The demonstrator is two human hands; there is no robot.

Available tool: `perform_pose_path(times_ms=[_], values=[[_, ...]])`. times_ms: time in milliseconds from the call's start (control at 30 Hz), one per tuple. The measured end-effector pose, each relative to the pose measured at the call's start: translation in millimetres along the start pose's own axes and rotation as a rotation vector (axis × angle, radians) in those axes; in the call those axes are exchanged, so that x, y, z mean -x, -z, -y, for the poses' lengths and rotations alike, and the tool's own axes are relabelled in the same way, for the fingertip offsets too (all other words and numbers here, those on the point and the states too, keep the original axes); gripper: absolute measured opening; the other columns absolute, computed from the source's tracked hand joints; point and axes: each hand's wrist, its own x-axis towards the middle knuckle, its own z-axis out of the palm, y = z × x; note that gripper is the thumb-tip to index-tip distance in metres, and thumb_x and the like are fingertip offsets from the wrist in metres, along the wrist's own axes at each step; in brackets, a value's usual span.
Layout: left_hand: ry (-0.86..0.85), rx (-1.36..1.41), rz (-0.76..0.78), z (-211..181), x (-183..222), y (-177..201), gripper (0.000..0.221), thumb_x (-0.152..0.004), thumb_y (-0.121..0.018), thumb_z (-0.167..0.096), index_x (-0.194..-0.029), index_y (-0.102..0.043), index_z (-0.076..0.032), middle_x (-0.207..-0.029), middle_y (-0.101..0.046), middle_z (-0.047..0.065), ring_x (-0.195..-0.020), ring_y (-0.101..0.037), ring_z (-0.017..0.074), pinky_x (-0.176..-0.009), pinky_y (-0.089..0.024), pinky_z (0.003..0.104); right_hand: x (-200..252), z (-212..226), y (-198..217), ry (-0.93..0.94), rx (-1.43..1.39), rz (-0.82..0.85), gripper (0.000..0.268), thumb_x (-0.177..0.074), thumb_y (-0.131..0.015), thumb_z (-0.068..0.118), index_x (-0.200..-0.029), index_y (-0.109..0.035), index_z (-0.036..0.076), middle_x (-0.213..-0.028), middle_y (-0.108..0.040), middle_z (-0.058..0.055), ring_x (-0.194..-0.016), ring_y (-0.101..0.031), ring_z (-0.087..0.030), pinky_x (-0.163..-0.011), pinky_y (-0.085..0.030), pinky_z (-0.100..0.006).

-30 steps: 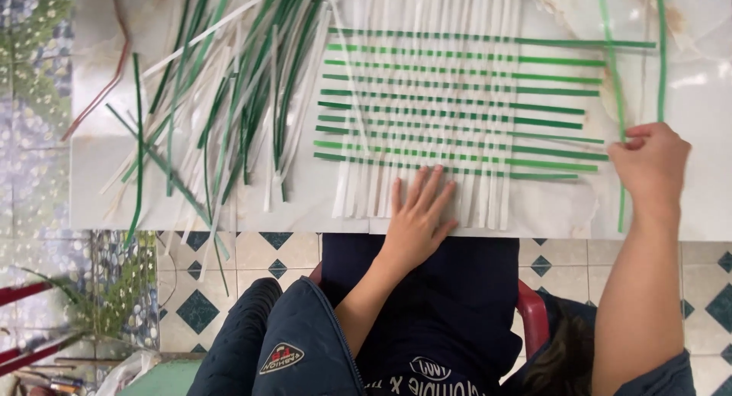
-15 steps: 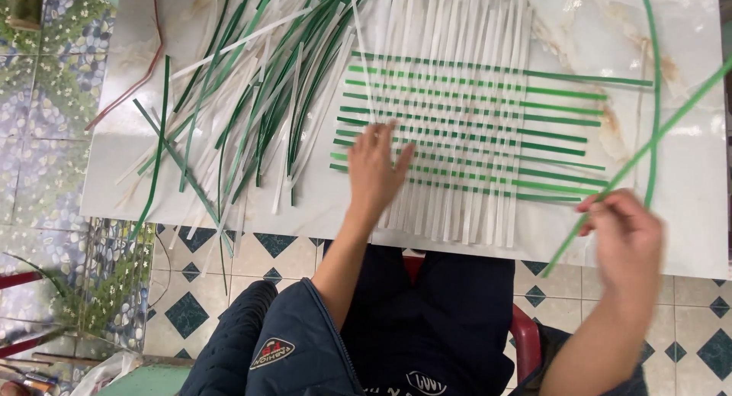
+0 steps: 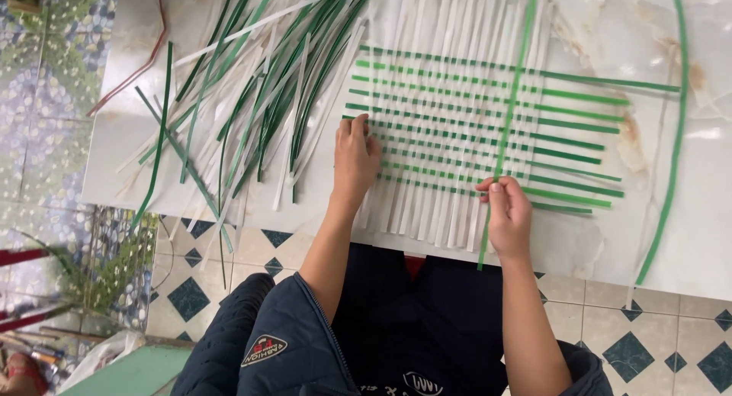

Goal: Weaving green plastic strips through white plastic tubes to create a mat-like structure.

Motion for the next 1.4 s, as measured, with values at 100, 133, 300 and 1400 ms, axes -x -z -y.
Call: perform_pose_path(times_ms=[100, 133, 300, 1400], values=[[-0.003, -0.041, -0.012, 7, -4, -4, 0.035, -0.087, -0.062, 0.000, -0.121, -0.057, 0.000, -0.099, -0.055, 0.012, -0.095, -0.063, 0.0283, -0.081, -0.058, 0.037, 1, -5, -2, 0.009, 0.069, -0.031, 0.023, -0.108, -0.043, 0.008, -0.091, -0.058, 0.001, -0.089, -0.064, -0.016, -0.075, -0.058, -0.020, -0.077, -0.049, -0.033], [-0.011, -0.061, -0.005, 8, -6, -5, 0.032, -0.087, -0.063, -0.004, -0.119, -0.059, -0.001, -0.098, -0.056, 0.011, -0.095, -0.063, 0.0271, -0.080, -0.059, 0.037, 2, -6, -1, 0.013, 0.091, -0.042, 0.023, -0.108, -0.043, 0.008, -0.091, -0.058, 0.001, -0.090, -0.064, -0.016, -0.075, -0.058, -0.020, -0.077, -0.049, -0.033], [0.077, -0.037, 0.014, -5, -9, 9, 0.033, -0.088, -0.061, -0.003, -0.121, -0.059, -0.001, -0.095, -0.059, 0.010, -0.089, -0.066, 0.0252, -0.076, -0.060, 0.040, -3, -2, -6, 0.060, 0.130, -0.058, 0.023, -0.108, -0.045, 0.007, -0.090, -0.057, 0.001, -0.089, -0.065, -0.016, -0.075, -0.059, -0.021, -0.075, -0.049, -0.033], [-0.041, -0.084, -0.287, 18, 47, 50, 0.061, -0.086, -0.062, -0.002, -0.142, -0.042, 0.003, -0.133, -0.045, 0.026, -0.104, -0.058, 0.0397, -0.090, -0.047, 0.051, -4, -4, -11, 0.068, 0.178, -0.171, 0.020, -0.102, -0.048, 0.010, -0.092, -0.064, 0.005, -0.078, -0.071, -0.012, -0.074, -0.068, -0.022, -0.071, -0.055, -0.036]])
